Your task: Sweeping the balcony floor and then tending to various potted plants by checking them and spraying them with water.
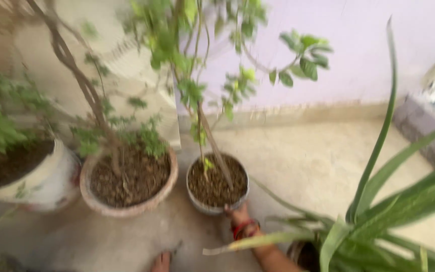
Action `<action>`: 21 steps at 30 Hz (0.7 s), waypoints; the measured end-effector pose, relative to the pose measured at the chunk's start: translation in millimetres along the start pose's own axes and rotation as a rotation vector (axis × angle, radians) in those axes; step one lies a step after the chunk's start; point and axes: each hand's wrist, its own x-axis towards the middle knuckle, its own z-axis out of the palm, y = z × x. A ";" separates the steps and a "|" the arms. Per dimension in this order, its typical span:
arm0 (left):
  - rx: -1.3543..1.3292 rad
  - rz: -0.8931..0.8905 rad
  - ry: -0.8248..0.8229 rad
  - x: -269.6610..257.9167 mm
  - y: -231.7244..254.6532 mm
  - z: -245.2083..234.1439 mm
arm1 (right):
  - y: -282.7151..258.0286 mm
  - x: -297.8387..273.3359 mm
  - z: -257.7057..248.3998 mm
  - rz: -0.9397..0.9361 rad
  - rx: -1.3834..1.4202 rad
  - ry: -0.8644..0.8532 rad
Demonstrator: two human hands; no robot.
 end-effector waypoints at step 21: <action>-1.832 -0.208 -0.313 65.1 226.7 -156.0 | -136.6 -87.2 33.5 0.559 0.201 0.088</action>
